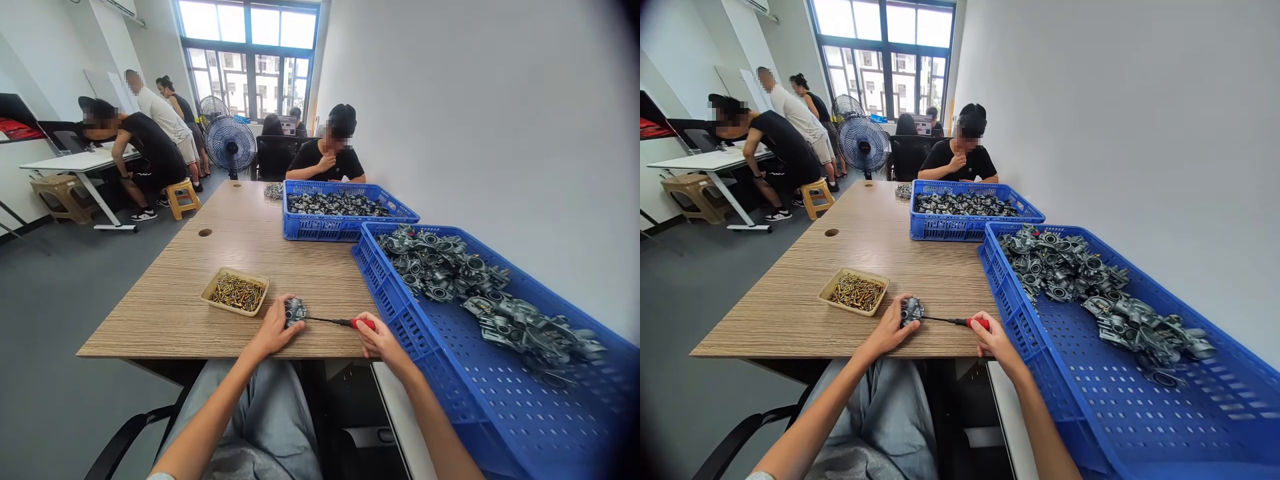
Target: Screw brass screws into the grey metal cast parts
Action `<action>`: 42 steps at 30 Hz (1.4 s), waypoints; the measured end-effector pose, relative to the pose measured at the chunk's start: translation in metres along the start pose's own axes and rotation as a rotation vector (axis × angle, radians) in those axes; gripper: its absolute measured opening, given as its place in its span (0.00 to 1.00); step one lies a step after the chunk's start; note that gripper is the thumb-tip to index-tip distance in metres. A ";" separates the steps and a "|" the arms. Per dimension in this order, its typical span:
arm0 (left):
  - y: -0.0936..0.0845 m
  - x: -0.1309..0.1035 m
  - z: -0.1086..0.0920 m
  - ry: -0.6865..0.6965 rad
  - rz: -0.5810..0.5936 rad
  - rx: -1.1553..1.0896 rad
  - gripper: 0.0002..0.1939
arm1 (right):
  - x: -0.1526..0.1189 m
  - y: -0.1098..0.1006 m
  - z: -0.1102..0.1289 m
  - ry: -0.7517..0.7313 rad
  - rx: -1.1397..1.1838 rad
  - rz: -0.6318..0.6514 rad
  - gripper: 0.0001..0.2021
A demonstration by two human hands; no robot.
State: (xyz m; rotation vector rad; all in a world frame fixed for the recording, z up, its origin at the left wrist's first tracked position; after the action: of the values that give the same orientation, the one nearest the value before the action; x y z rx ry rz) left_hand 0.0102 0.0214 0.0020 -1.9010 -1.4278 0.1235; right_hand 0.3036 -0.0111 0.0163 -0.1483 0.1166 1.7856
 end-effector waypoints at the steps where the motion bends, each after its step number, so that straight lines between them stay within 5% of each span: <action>1: 0.001 0.000 0.000 0.010 0.003 0.005 0.33 | 0.002 0.001 -0.004 0.004 -0.005 0.001 0.20; 14: 0.002 0.003 -0.001 -0.013 -0.068 -0.040 0.33 | 0.012 0.009 -0.020 0.014 0.014 -0.034 0.23; 42: -0.001 0.005 0.002 -0.038 -0.108 -0.086 0.36 | 0.011 0.008 -0.017 0.022 0.130 -0.121 0.25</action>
State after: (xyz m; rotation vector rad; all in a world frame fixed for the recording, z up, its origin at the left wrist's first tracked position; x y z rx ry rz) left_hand 0.0103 0.0270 0.0033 -1.8942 -1.5805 0.0477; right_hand 0.2940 -0.0054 -0.0023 -0.0799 0.2336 1.6508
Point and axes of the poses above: each hand's wrist, its own x-axis towards the middle knuckle, its own y-axis out of the palm, z = x × y, the point moved 2 cm from there along x, towards the middle knuckle, and after that the axes turned 2 degrees about y, right-handed, at the moved point
